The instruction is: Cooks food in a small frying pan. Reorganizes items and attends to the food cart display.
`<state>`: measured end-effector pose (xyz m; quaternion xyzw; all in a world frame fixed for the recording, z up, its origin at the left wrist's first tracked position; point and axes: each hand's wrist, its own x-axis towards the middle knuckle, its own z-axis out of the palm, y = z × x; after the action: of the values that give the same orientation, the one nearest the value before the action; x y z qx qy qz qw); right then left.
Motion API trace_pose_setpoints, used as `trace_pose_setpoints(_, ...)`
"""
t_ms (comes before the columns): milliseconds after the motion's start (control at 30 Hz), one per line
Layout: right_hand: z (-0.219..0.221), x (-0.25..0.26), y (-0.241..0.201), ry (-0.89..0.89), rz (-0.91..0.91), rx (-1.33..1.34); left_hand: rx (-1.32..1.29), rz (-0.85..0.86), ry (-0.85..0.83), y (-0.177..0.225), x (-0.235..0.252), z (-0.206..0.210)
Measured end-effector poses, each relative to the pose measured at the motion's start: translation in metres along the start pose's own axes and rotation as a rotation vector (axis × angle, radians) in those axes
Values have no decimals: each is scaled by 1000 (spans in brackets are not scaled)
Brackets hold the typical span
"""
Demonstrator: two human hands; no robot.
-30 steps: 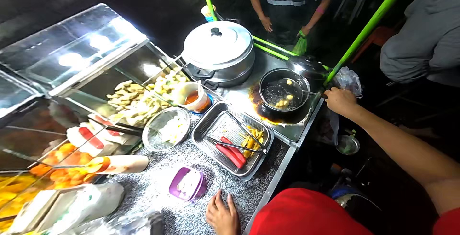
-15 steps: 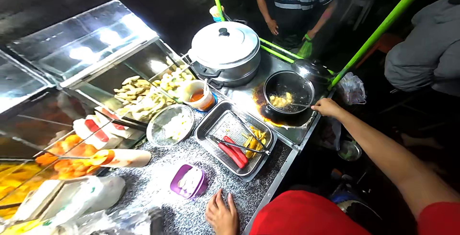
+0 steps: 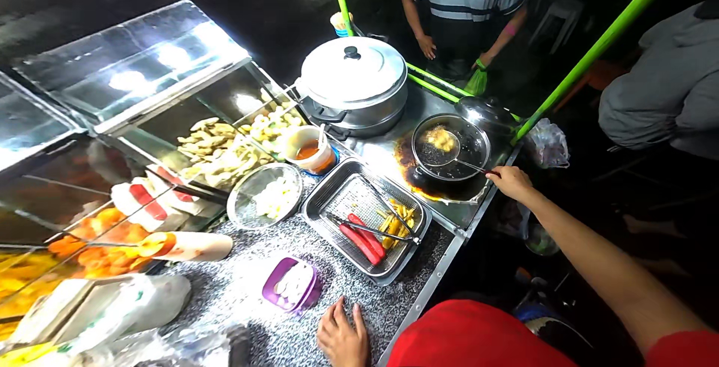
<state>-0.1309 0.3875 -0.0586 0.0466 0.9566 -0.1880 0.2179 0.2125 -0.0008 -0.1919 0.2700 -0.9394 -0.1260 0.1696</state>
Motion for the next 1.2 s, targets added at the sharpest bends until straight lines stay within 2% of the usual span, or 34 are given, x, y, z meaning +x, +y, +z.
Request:
trace_pose_setpoints(167,0,-4,2,41,24,18,7,2,16,-1,0,2)
trace_pose_setpoints(300,-1,-5,5,-5,-20,20,-4,-9,-1,0,0,0)
trace_pose_setpoints(433,-2,-11,3,50,17,35,-10,-17,-11,1,1,-1)
trace_pose_setpoints(600,0,-10,9,14,-23,59,-17,-4,3,1,1,-1)
trace_pose_setpoints(733,1,-14,5,55,21,32,-5,-3,4,0,1,0)
trace_pose_setpoints(1200,-7,-10,10,18,-18,32,-3,0,16,-1,2,2)
